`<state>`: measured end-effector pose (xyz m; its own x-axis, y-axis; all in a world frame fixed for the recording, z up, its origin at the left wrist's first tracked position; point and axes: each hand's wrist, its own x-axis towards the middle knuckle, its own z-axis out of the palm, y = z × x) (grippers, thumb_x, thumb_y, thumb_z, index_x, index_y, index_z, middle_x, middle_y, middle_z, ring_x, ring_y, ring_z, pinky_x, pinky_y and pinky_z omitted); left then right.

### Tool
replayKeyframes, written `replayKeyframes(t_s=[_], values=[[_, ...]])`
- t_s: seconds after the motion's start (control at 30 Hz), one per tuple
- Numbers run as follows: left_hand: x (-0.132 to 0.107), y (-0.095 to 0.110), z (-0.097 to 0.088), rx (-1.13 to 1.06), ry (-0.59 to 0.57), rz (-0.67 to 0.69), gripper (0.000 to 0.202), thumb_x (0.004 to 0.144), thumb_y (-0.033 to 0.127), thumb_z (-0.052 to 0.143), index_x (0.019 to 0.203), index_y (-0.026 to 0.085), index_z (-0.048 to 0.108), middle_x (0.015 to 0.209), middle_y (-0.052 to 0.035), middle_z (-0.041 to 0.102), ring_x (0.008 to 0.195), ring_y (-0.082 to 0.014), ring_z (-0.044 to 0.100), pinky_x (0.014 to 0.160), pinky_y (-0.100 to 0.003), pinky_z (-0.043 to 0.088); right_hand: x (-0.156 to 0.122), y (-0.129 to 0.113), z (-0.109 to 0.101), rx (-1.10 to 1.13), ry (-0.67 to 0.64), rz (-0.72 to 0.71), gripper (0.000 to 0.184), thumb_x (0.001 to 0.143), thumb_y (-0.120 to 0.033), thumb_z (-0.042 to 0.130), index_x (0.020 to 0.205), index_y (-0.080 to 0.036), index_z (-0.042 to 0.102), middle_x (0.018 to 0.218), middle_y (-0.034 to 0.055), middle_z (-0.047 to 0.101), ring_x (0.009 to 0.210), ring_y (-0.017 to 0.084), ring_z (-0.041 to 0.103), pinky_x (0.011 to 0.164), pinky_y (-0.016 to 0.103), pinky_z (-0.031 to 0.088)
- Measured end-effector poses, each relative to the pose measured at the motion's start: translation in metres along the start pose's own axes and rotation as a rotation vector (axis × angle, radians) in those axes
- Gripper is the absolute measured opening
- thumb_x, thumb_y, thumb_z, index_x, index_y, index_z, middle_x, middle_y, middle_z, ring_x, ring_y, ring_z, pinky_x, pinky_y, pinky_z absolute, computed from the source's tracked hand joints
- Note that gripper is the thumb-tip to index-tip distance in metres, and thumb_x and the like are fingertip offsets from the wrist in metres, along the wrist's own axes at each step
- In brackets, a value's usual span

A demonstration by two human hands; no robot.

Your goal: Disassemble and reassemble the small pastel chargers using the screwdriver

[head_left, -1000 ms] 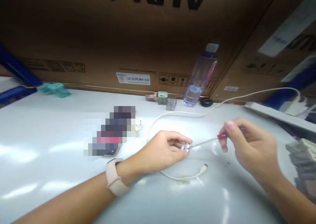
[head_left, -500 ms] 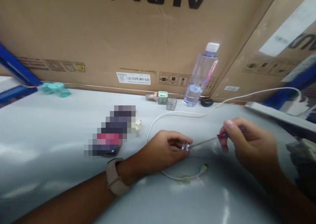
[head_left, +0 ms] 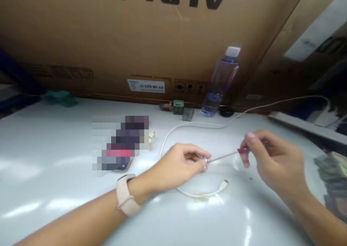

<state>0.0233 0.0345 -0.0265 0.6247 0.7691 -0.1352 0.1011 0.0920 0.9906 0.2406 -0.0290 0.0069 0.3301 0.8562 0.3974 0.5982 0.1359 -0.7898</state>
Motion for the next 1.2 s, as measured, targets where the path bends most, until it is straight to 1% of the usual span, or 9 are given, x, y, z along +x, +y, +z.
replayKeyframes(t_s=[0.1,0.23,0.5,0.7,0.77,0.97,1.07,1.2], values=[[0.0001,-0.0008,0.0004,-0.007,0.0,-0.004,0.025,0.089,0.023,0.073,0.11,0.013,0.082,0.098,-0.0109,0.082,0.095,-0.024,0.078,0.095,-0.039,0.062,-0.0006,-0.0008,-0.0003,0.003,-0.003,-0.007,0.044,0.101,-0.058,0.065,0.07,-0.026,0.067,0.053,-0.0022,0.063,0.048,0.016,0.06,0.055,0.03,0.053],[0.0007,-0.0027,0.001,-0.011,0.003,-0.017,0.024,0.087,0.022,0.075,0.108,0.013,0.082,0.095,-0.01,0.082,0.093,-0.0244,0.079,0.093,-0.038,0.062,-0.0018,-0.0009,0.0002,0.002,0.007,-0.015,0.046,0.101,-0.06,0.065,0.071,-0.025,0.067,0.053,-0.0023,0.063,0.048,0.015,0.06,0.054,0.029,0.052],[0.0004,-0.001,0.002,-0.015,0.02,-0.036,0.025,0.085,0.022,0.075,0.107,0.013,0.082,0.09,-0.0087,0.081,0.089,-0.0234,0.077,0.089,-0.037,0.061,-0.0047,-0.0005,0.0016,-0.018,0.019,-0.071,0.044,0.103,-0.055,0.063,0.071,-0.025,0.066,0.053,-0.0031,0.063,0.048,0.015,0.059,0.054,0.028,0.052],[0.0003,-0.003,0.0031,-0.014,0.029,-0.032,0.024,0.084,0.018,0.073,0.106,0.013,0.082,0.09,-0.0095,0.081,0.09,-0.0241,0.077,0.09,-0.039,0.061,-0.0052,0.0026,0.0001,-0.02,0.015,-0.087,0.04,0.103,-0.052,0.066,0.072,-0.026,0.068,0.053,-0.0015,0.065,0.048,0.016,0.06,0.053,0.031,0.05],[0.0002,-0.003,0.0032,-0.011,0.033,-0.028,0.023,0.084,0.017,0.073,0.106,0.014,0.082,0.091,-0.0091,0.081,0.089,-0.0239,0.077,0.089,-0.038,0.061,-0.0054,0.0033,-0.0002,-0.007,0.006,-0.092,0.04,0.102,-0.051,0.066,0.071,-0.026,0.068,0.053,-0.0015,0.065,0.048,0.017,0.06,0.053,0.032,0.049],[0.0011,-0.0013,0.0028,0.009,0.041,-0.051,0.026,0.083,0.014,0.072,0.106,0.013,0.082,0.089,-0.0078,0.081,0.088,-0.0229,0.077,0.087,-0.036,0.061,-0.0064,0.0045,0.0001,-0.016,0.008,-0.105,0.04,0.103,-0.053,0.065,0.073,-0.027,0.069,0.054,-0.0012,0.066,0.049,0.017,0.061,0.054,0.032,0.049],[0.001,-0.0002,0.0031,0.019,0.048,-0.044,0.026,0.083,0.015,0.071,0.106,0.012,0.082,0.089,-0.0083,0.08,0.088,-0.023,0.077,0.087,-0.037,0.061,-0.0066,0.0039,0.0,-0.027,0.009,-0.112,0.041,0.103,-0.052,0.065,0.071,-0.027,0.067,0.053,-0.0004,0.065,0.048,0.018,0.06,0.053,0.034,0.048],[0.0008,-0.001,0.0033,0.011,0.033,-0.037,0.025,0.084,0.017,0.071,0.107,0.013,0.082,0.089,-0.0077,0.081,0.089,-0.0231,0.077,0.089,-0.038,0.061,-0.0062,0.0032,0.0,-0.029,0.014,-0.117,0.04,0.102,-0.05,0.066,0.07,-0.026,0.067,0.052,-0.0018,0.064,0.048,0.016,0.06,0.056,0.032,0.047]])
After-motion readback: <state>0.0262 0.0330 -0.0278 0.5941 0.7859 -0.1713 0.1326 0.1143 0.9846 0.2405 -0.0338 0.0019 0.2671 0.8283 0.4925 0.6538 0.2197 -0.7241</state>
